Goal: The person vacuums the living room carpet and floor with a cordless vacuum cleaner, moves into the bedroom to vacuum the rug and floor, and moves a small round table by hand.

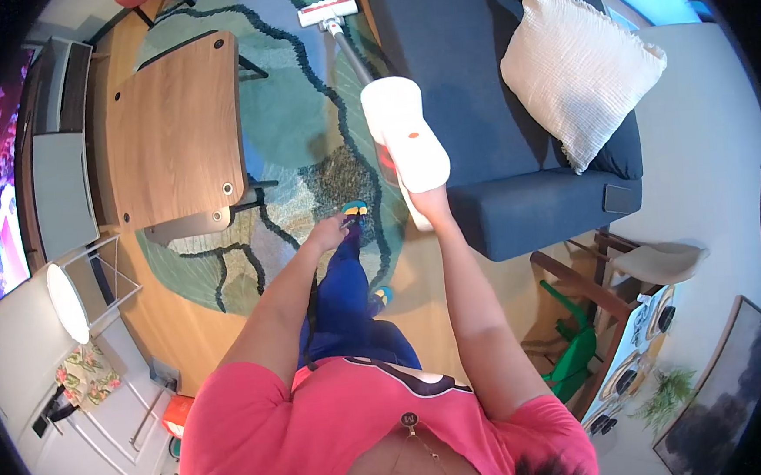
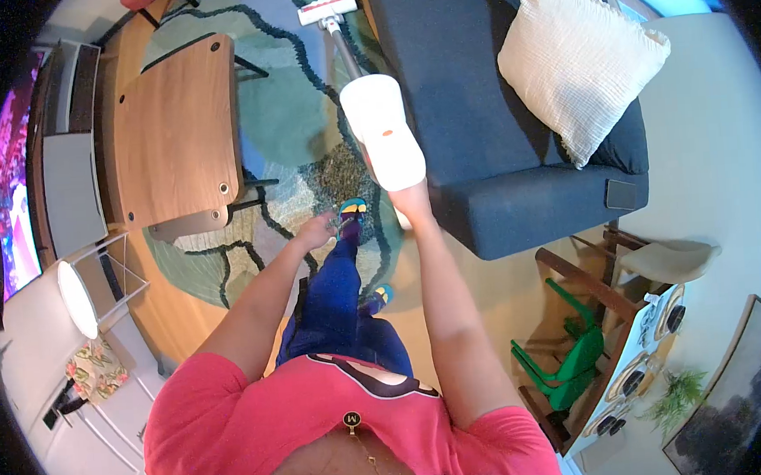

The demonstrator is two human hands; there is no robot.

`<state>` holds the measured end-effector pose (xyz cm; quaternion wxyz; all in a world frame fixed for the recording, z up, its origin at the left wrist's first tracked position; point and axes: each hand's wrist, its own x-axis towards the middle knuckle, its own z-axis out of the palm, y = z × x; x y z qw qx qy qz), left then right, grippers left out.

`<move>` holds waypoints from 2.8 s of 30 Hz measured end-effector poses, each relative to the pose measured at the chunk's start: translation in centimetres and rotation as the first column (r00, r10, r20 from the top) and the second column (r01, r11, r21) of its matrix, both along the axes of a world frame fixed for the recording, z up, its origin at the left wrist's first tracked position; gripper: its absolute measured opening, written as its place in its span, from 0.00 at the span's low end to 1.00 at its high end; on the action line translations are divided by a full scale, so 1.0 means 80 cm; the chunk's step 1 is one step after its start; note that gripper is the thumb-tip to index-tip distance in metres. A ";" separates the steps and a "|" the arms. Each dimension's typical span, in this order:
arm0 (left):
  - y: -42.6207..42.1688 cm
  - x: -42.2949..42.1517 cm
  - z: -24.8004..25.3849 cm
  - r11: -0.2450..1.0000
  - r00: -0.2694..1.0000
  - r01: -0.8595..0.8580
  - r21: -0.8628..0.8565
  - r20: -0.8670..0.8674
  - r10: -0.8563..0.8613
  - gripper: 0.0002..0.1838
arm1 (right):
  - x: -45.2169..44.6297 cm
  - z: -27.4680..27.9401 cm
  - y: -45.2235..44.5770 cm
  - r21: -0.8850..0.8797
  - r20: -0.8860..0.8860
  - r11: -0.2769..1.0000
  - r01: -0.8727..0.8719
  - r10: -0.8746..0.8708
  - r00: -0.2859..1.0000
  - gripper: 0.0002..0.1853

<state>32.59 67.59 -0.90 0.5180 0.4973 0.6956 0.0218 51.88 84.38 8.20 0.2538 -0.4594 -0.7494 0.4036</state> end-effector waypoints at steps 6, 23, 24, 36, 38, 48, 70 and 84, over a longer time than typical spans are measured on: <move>-0.080 -0.001 0.024 1.000 0.995 -0.012 0.007 -0.099 0.012 0.23 | 0.125 -0.023 -0.133 0.007 0.226 0.997 0.081 -0.080 0.971 0.15; -0.284 0.104 0.064 0.992 0.989 0.108 0.072 -0.105 -0.101 0.24 | 0.299 0.027 -0.463 -0.158 0.198 0.974 0.160 -0.127 0.972 0.15; -0.280 0.112 0.059 0.988 0.988 0.123 0.094 -0.104 -0.113 0.23 | 0.310 0.041 -0.476 -0.192 0.240 0.965 0.177 -0.129 0.962 0.15; -0.224 0.314 0.046 0.874 0.966 0.255 0.413 -0.076 -0.245 0.20 | 0.386 0.255 -0.611 -0.581 0.354 0.692 0.429 -0.260 0.899 0.09; -0.232 0.346 0.044 0.703 0.927 0.370 0.607 -0.189 -0.325 0.20 | 0.398 0.288 -0.622 -0.590 0.360 0.695 0.412 -0.230 0.904 0.10; -0.206 0.372 0.053 0.637 0.760 0.622 0.455 -0.152 -0.632 0.12 | 0.453 0.303 -0.615 -0.325 0.484 0.938 0.121 0.056 0.873 0.24; 0.109 0.016 -0.026 0.822 0.921 0.357 0.444 -0.314 -0.230 0.12 | 0.219 0.159 -0.156 -0.320 0.347 0.948 0.003 0.114 0.931 0.19; 0.218 -0.175 -0.047 0.957 0.932 0.181 0.225 -0.350 -0.094 0.12 | 0.024 0.060 -0.004 -0.273 0.100 0.937 -0.220 0.255 0.962 0.14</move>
